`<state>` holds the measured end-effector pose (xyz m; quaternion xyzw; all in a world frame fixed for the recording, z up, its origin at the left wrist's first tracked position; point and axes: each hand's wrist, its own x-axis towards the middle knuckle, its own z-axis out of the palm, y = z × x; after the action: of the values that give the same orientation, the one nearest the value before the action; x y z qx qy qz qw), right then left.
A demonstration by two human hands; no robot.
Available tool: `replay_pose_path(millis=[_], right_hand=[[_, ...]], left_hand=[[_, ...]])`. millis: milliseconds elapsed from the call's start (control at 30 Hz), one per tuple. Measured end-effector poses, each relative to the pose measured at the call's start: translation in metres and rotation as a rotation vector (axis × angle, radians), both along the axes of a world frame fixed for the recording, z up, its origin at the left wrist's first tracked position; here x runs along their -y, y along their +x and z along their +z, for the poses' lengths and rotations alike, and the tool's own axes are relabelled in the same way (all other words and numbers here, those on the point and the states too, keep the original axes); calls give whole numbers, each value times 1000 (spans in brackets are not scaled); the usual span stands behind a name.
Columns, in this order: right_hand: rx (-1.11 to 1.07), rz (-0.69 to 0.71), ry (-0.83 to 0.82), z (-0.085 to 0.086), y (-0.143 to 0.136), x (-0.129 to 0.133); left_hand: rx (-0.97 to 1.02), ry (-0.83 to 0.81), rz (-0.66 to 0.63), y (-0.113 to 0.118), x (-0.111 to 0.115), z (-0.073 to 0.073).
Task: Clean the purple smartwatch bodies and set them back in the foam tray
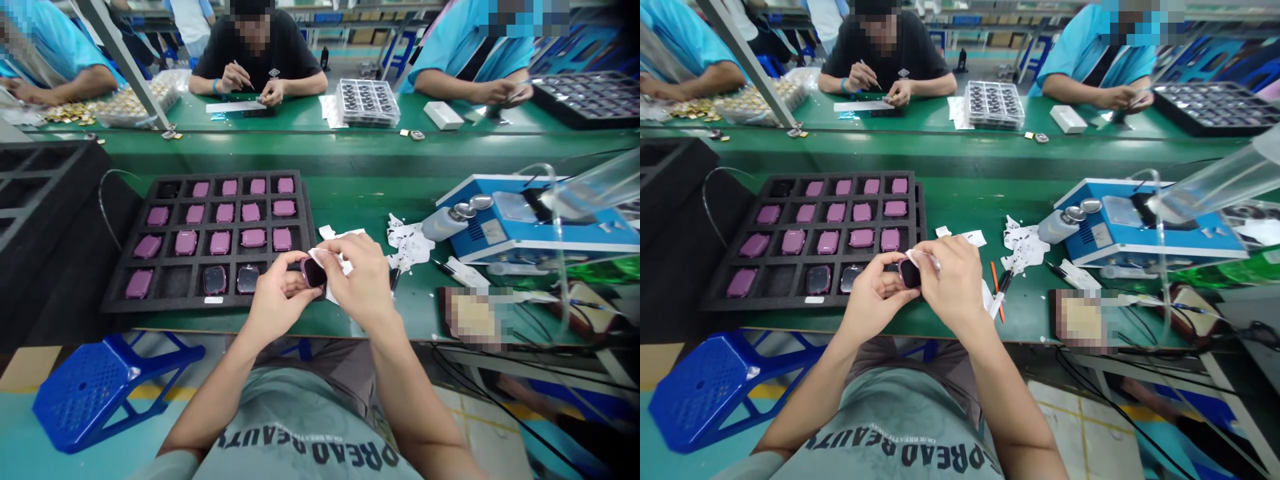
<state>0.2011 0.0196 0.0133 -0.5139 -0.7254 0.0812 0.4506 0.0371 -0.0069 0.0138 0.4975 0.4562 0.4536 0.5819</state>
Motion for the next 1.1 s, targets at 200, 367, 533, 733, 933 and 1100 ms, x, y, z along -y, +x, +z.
replay_pose_path(millis=[200,367,533,733,933,1100], right_hand=[[-40,-60,-144,-12,26,16],[-23,29,61,14,5,27],[-12,2,52,-2,-4,19],[-134,70,-139,-17,17,24],[-339,314,-25,14,12,29],[-298,368,-55,17,4,1]], left_hand=[[-24,1,-9,2,1,-2],[-84,63,-14,1,0,-4],[-45,101,59,4,3,-8],[151,-10,44,-2,-1,-1],[266,-110,-85,-17,-7,4],[304,-147,-211,-24,-7,6]])
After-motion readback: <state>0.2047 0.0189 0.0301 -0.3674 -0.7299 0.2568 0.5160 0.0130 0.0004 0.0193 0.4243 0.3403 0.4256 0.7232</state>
